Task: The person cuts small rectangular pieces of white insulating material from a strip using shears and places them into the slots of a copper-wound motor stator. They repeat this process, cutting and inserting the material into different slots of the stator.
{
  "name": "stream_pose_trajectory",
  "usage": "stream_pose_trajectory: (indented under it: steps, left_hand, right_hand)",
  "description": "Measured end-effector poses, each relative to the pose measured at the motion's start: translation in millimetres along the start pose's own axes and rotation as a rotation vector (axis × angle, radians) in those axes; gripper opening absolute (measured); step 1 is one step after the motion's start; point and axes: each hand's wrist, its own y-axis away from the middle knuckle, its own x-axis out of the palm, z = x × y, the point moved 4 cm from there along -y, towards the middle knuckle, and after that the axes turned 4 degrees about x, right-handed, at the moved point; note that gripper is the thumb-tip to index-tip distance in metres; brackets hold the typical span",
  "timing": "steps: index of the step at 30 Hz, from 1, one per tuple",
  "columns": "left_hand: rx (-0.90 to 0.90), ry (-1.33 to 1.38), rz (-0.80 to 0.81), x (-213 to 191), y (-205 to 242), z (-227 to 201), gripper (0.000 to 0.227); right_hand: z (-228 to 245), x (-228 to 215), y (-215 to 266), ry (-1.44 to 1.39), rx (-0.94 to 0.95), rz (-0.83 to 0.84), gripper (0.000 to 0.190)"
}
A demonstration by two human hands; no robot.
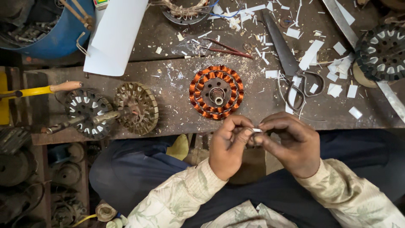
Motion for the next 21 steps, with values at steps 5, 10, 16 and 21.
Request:
stream_pose_trajectory:
  steps: [5,10,16,21]
  left_hand:
    - [-0.037,0.185,0.099,-0.4,1.6,6.5,0.014]
    - [0.118,-0.041,0.018,-3.3,1.8,-9.5,0.022]
    - [0.132,-0.041,0.066,1.2,-3.4,-20.1,0.028]
    - [0.125,-0.047,0.120,-1.4,-3.9,-20.0,0.015]
  right_hand:
    - [0.9,-9.4,4.1,-0.025,-0.057,0.003,0.018]
    - [4.6,-9.8,4.7,-0.149,0.073,-0.048,0.016]
    - [23.6,-1.9,1.5,0.518,-0.318,-0.051,0.026]
    - [26.8,-7.9,0.1,0.516,-0.378,0.001,0.024]
